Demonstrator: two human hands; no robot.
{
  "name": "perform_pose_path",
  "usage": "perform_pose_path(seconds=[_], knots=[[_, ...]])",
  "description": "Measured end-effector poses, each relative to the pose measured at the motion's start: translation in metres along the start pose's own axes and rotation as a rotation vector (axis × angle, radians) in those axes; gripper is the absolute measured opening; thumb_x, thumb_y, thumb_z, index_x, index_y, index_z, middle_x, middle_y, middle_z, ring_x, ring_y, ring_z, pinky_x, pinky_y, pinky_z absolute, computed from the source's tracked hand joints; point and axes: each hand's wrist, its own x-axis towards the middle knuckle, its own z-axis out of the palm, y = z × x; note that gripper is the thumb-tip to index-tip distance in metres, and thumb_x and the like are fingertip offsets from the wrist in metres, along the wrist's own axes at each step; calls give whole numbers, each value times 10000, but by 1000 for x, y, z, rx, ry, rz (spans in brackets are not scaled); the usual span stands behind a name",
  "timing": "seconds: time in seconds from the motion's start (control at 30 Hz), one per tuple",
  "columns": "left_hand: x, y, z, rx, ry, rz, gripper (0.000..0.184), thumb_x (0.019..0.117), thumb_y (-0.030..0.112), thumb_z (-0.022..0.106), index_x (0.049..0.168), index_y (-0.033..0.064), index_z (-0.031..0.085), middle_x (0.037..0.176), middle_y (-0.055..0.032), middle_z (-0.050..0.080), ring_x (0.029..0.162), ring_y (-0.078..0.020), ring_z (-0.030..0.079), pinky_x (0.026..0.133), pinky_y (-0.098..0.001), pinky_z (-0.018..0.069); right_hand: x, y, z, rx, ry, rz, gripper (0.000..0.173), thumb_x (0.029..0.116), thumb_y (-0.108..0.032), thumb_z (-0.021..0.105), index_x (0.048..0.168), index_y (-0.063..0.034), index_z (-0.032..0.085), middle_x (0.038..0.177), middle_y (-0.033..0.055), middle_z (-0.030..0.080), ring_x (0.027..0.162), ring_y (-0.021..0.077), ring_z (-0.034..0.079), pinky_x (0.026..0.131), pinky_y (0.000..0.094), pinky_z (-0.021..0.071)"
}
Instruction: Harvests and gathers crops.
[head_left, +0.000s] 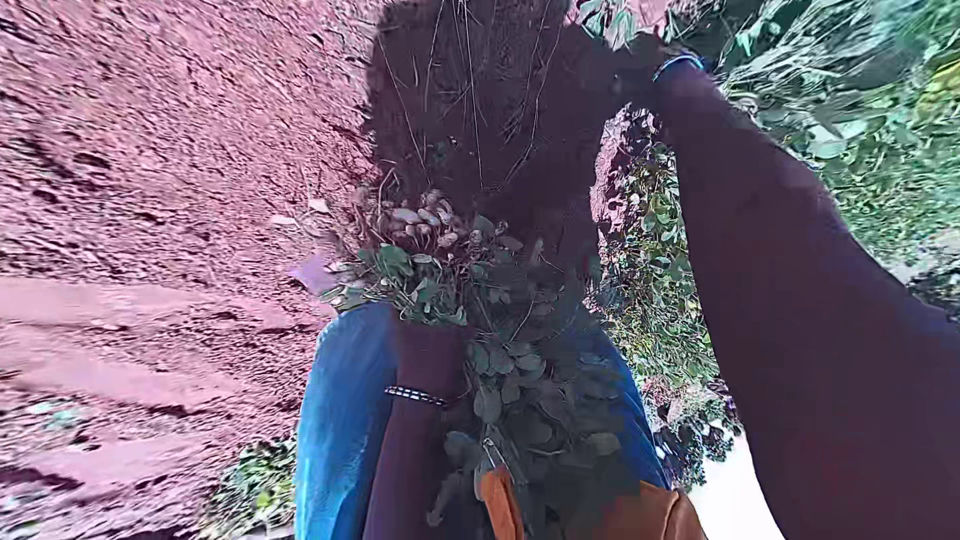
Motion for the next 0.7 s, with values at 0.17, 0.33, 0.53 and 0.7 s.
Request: perform_pose_path(seconds=[0.17, 0.33, 0.53, 0.7], knots=[[2, 8, 6, 86, -1, -66, 923, 793, 208, 887, 1502, -43, 352, 1302, -241, 611, 1163, -294, 641, 1020, -484, 510, -126, -39, 62, 188, -172, 122, 413, 1008, -179, 560, 1352, 49, 554, 1321, 287, 617, 1236, 450, 612, 1013, 638, 490], [-3, 11, 10, 29, -13, -46, 934, 794, 155, 882, 1516, -39, 321, 1359, -220, 585, 1236, -242, 605, 1072, -420, 483, -183, -57, 115, 88, -266, -121, 341, 949, -189, 649, 1244, -19, 662, 1188, 259, 678, 1131, 470, 647, 884, 671, 525], [-1, 2, 11, 75, 9, 38, 735, 811, 164, 841, 1425, -5, 474, 1231, -186, 647, 1103, -247, 642, 964, -492, 521, -70, 54, 127, 32, -111, 352, 1022, 778, -325, 827, 1570, 37, 293, 1574, 347, 341, 1454, 525, 350, 1095, 731, 343], [-3, 2, 12, 168, 16, 68, 678, 861, 226, 810, 1414, -10, 498, 1243, -206, 647, 1129, -281, 638, 984, -532, 507, -69, 73, 149, 164, -177, 469, 636, 899, -420, 704, 1380, -20, 589, 1359, 312, 592, 1266, 507, 566, 971, 747, 444]])
